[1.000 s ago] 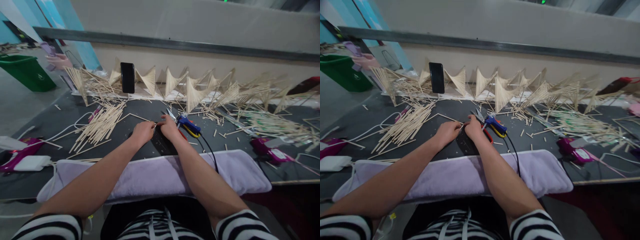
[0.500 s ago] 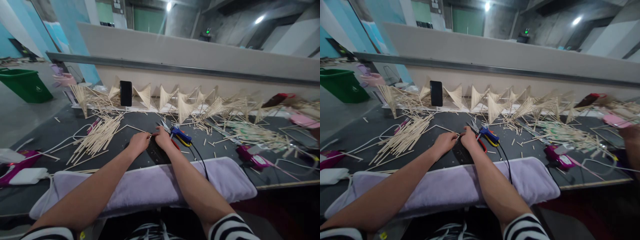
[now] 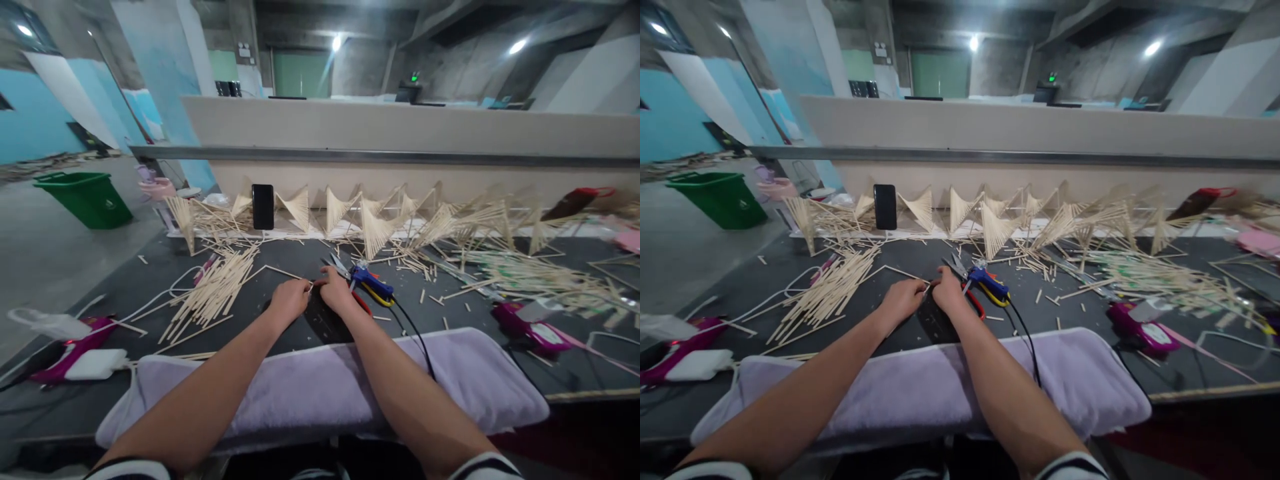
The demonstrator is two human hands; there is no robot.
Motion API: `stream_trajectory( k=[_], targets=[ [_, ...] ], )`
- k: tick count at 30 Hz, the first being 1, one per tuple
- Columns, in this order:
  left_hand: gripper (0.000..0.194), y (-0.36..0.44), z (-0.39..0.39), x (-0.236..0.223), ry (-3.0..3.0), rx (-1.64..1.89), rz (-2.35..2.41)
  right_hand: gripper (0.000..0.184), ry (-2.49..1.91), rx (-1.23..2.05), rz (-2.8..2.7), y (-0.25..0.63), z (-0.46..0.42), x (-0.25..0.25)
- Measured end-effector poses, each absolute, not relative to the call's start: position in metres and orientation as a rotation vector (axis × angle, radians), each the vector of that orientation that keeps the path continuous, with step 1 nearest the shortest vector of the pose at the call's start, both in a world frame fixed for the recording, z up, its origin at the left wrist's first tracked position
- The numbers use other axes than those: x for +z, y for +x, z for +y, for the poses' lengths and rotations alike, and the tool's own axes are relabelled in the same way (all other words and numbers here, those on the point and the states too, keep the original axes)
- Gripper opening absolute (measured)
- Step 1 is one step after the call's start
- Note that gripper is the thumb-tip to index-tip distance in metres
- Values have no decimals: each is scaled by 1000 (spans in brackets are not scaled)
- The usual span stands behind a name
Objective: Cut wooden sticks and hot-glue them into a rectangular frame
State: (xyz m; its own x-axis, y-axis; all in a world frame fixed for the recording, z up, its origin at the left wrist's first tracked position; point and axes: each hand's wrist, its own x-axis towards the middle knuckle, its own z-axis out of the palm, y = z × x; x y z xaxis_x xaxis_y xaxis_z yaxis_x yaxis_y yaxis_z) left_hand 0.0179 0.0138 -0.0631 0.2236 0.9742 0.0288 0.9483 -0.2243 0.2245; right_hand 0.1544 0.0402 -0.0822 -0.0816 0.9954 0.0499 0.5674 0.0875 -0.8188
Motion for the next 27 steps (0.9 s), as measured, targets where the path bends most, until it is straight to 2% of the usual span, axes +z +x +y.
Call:
stream_trajectory(
  k=[13,27],
  targets=[
    [23,16,10,-65,2339,305,1834,63,-1529,839,-1749,154,48,-98],
    [24,15,16,-71,2292,295,1838,63,-1549,794,-1792,156,43,-89]
  ],
)
